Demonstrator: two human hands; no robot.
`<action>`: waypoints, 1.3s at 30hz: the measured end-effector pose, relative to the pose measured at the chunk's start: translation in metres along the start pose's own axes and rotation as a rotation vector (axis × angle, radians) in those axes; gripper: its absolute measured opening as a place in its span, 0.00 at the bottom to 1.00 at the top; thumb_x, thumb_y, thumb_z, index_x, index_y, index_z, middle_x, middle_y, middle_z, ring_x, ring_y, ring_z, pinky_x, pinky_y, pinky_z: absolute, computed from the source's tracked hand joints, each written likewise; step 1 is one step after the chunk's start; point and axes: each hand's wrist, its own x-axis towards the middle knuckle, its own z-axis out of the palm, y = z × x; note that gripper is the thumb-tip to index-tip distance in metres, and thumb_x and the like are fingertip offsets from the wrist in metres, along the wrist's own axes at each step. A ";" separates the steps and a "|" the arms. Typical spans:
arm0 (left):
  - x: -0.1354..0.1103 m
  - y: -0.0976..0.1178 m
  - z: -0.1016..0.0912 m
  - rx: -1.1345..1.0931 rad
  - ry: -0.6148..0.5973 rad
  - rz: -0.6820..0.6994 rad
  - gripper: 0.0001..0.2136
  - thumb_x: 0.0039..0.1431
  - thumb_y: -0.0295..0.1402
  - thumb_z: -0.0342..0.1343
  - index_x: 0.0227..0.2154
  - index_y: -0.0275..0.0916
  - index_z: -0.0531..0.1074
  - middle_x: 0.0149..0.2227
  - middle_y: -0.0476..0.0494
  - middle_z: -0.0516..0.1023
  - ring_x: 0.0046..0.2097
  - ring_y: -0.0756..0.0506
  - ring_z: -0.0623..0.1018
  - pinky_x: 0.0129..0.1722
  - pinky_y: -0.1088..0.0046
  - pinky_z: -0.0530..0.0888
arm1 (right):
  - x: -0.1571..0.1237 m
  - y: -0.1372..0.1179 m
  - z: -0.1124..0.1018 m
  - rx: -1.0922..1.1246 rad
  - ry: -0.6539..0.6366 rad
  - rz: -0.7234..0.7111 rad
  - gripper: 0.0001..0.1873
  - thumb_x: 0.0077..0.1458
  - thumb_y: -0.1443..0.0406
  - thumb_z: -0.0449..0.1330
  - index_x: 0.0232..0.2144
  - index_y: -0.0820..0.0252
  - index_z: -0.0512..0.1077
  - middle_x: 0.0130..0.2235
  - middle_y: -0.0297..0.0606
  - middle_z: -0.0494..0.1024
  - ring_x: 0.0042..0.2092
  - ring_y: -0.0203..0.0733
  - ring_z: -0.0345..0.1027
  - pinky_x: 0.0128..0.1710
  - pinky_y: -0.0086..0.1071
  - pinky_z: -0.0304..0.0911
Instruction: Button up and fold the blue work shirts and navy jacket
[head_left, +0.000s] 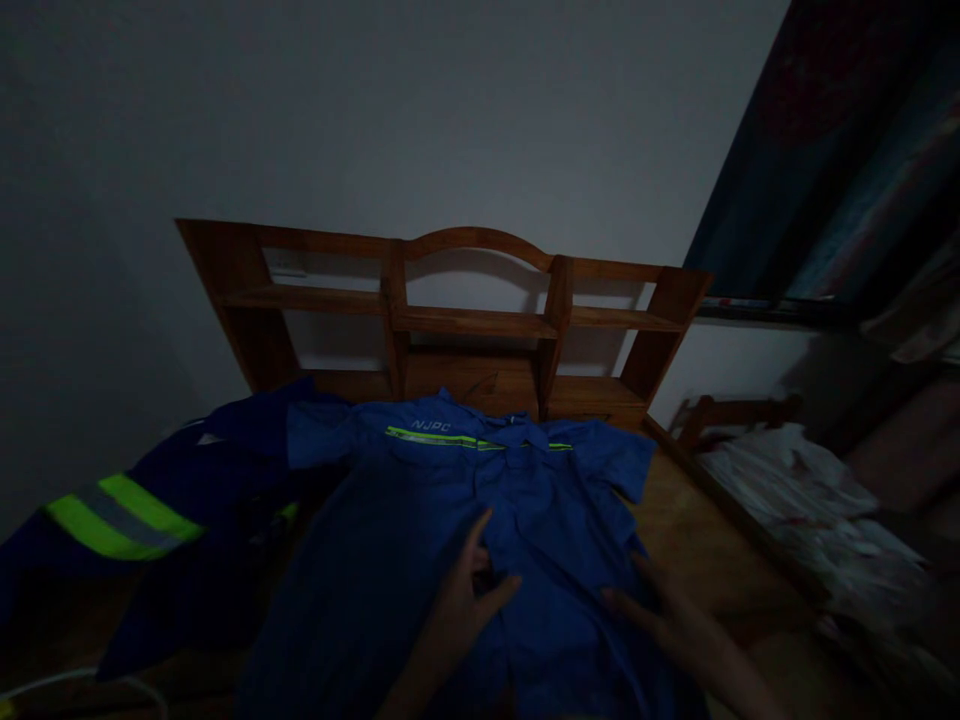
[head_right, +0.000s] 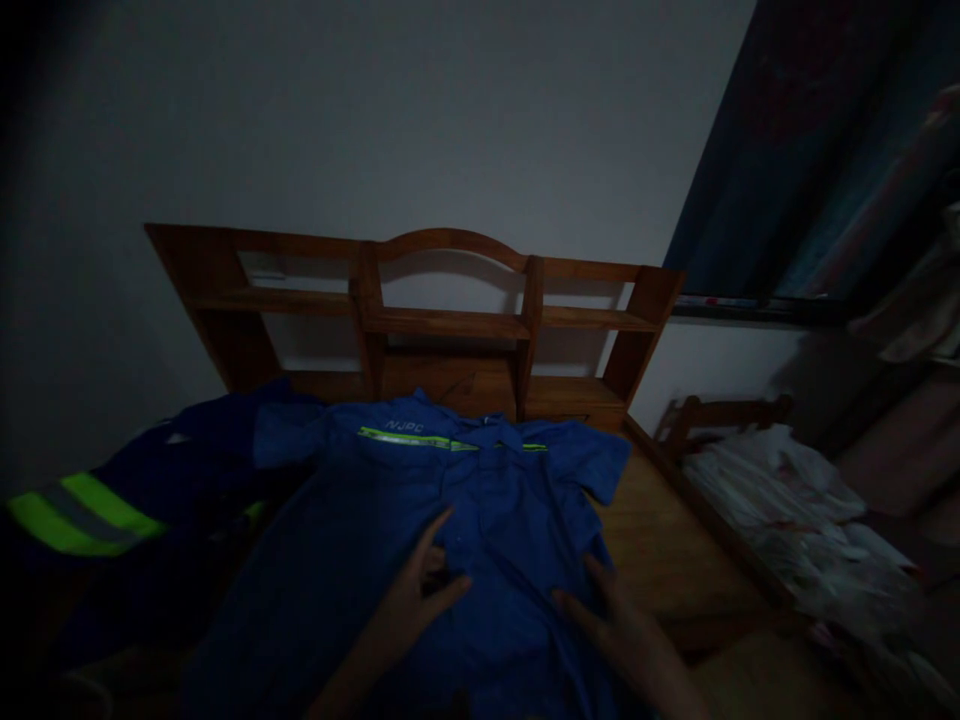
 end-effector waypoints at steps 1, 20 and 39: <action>-0.002 0.002 0.002 0.053 -0.045 0.016 0.31 0.51 0.39 0.59 0.58 0.43 0.59 0.40 0.43 0.72 0.41 0.46 0.73 0.44 0.69 0.69 | -0.004 0.006 0.000 -0.008 0.013 0.013 0.36 0.44 0.45 0.58 0.49 0.64 0.69 0.50 0.46 0.72 0.52 0.52 0.66 0.51 0.36 0.62; -0.045 0.007 -0.002 0.012 -0.378 -0.114 0.19 0.60 0.35 0.45 0.53 0.49 0.66 0.57 0.51 0.66 0.58 0.43 0.64 0.60 0.63 0.57 | 0.031 0.017 0.008 -0.404 0.311 -0.113 0.20 0.58 0.51 0.48 0.43 0.55 0.70 0.41 0.41 0.76 0.34 0.42 0.73 0.30 0.28 0.61; -0.053 -0.014 -0.004 0.269 -0.360 0.026 0.21 0.59 0.36 0.49 0.56 0.50 0.62 0.58 0.49 0.64 0.59 0.44 0.64 0.60 0.65 0.58 | 0.102 0.014 0.008 -0.274 0.090 -0.049 0.13 0.52 0.60 0.53 0.36 0.60 0.71 0.33 0.41 0.76 0.37 0.43 0.71 0.34 0.29 0.59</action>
